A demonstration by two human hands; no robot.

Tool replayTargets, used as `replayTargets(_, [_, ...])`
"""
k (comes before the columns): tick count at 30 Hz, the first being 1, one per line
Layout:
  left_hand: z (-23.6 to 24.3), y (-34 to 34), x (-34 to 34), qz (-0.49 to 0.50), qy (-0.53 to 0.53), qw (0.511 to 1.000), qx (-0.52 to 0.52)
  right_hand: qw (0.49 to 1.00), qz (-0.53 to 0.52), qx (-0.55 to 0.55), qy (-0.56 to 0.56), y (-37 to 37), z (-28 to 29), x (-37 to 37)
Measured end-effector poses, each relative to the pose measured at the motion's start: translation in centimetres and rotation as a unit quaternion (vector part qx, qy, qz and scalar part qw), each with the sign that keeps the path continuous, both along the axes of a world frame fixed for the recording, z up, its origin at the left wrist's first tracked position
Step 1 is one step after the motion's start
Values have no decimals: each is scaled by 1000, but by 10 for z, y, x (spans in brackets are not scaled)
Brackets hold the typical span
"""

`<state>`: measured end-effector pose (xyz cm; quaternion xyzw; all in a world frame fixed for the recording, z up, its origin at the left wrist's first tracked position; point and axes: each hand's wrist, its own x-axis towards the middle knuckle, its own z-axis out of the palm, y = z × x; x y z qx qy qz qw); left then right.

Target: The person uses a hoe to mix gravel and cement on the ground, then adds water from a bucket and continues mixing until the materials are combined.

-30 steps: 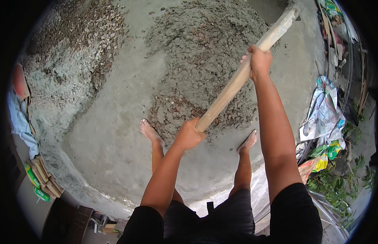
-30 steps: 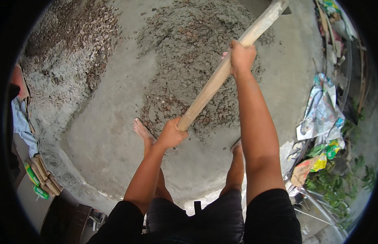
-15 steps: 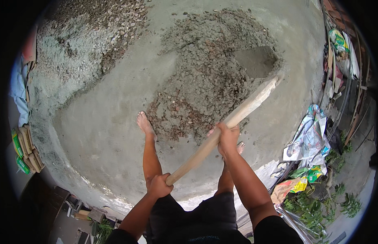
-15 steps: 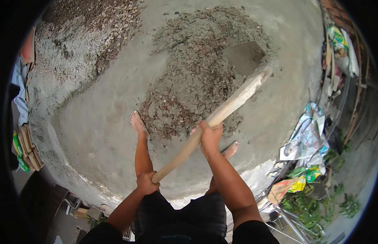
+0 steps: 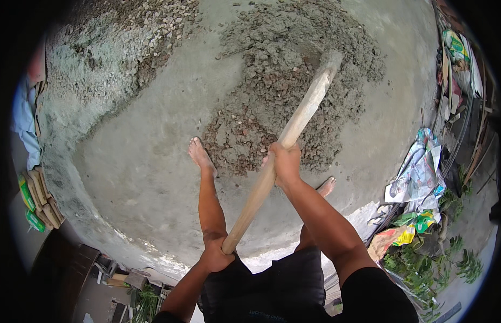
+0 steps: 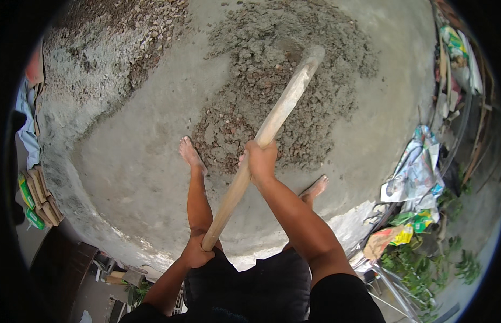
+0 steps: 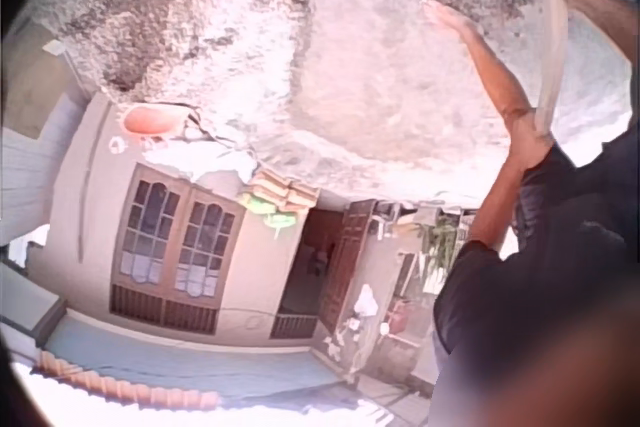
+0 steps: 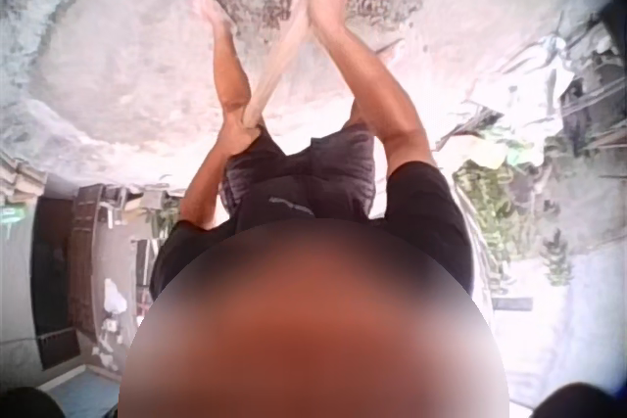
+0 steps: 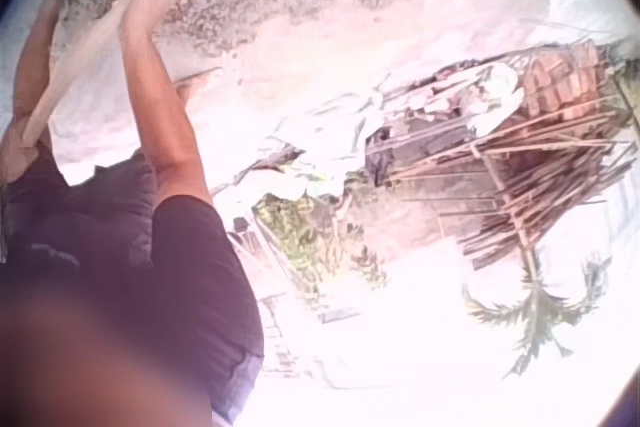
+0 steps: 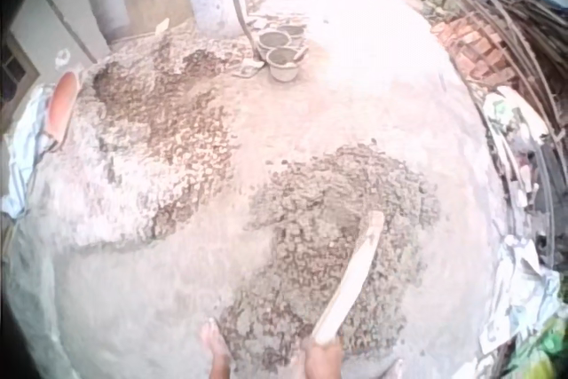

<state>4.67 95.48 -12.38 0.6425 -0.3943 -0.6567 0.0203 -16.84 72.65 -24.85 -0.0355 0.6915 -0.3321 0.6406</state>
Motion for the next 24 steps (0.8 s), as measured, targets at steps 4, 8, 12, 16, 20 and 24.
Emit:
replayTargets(4, [25, -18, 13, -34, 3, 999, -13, 996, -79, -41, 26, 22, 85, 1])
replayTargets(8, [-64, -98, -16, -114, 48, 992, -7, 975, -160, -71, 133, -47, 60, -76])
replayTargets(12, [-99, -109, -41, -121, -27, 992, 3, 983, -144, -49, 104, -75, -39, -105])
replayTargets(16, [-58, -59, -4, -102, -15, 992, 66, 989, -150, 18, 3, 13, -56, -53])
replayTargets(20, [-14, -31, 52, -155, -82, 983, 53, 971, -207, -9, -123, 76, 27, -21])
replayTargets(24, [-2, -53, 34, -319, -102, 941, 50, 950, -305, -7, -70, 100, 79, -62])
